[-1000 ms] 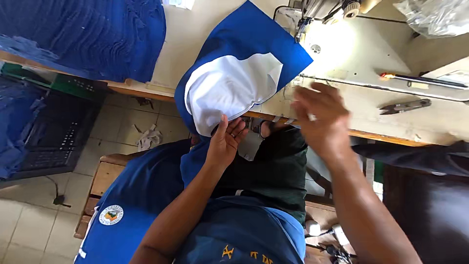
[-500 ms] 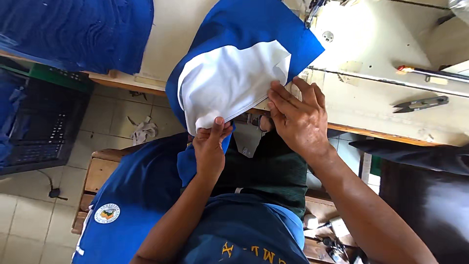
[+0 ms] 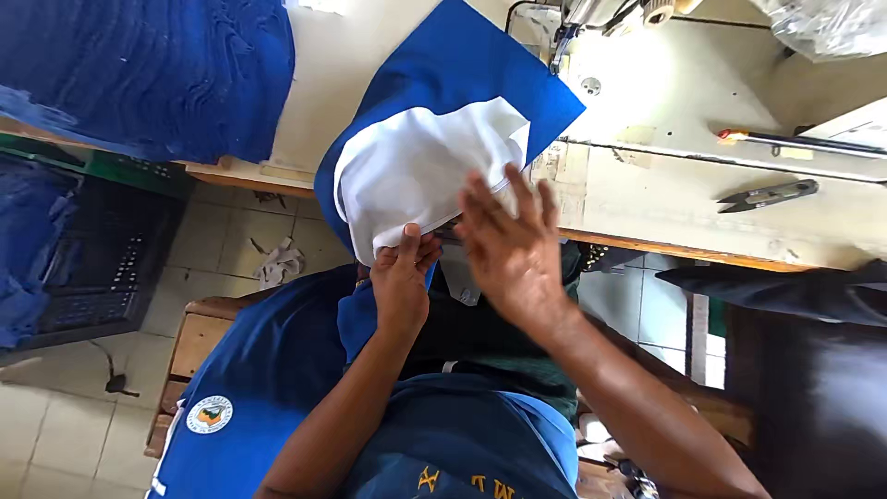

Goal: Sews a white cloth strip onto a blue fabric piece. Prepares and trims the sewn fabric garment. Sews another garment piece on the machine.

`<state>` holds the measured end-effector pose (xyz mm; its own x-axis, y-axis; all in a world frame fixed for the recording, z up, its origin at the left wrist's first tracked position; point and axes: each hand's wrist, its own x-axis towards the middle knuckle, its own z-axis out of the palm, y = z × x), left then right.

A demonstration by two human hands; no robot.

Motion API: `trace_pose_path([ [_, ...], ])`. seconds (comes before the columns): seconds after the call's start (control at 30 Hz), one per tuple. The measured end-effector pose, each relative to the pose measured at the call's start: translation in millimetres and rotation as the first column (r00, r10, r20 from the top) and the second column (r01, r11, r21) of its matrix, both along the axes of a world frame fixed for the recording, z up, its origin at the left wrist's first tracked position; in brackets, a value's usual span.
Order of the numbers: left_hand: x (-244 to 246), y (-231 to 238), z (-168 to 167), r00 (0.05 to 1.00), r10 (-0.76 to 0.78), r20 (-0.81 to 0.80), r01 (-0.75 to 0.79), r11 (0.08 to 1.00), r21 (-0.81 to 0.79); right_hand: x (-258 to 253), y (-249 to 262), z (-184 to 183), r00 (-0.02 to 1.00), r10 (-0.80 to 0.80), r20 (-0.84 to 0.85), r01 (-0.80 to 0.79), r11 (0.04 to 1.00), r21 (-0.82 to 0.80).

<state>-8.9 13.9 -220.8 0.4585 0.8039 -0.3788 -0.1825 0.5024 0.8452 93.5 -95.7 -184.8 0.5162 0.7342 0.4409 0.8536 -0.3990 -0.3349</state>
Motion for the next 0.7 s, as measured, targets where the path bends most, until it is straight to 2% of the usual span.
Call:
trace_pose_path([
  [0.1, -0.4, -0.3, -0.6, 0.998, -0.021, 0.056, 0.019, 0.999, 0.037, -21.9, 13.7, -17.5, 0.999, 0.042, 0.027, -0.042, 0.999, 0.005],
  [0.47, -3.6, 0.2, -5.8, 0.999, 0.020, 0.027, -0.020, 0.999, 0.025, 50.9, -20.8, -9.4, 0.990, -0.120, 0.079, 0.128, 0.986, -0.104],
  [0.7, -5.6, 4.0, -3.0, 0.999, 0.031, 0.010, -0.031, 0.999, -0.017, 62.7, -20.8, -20.4, 0.974, -0.170, 0.147, 0.185, 0.979, -0.089],
])
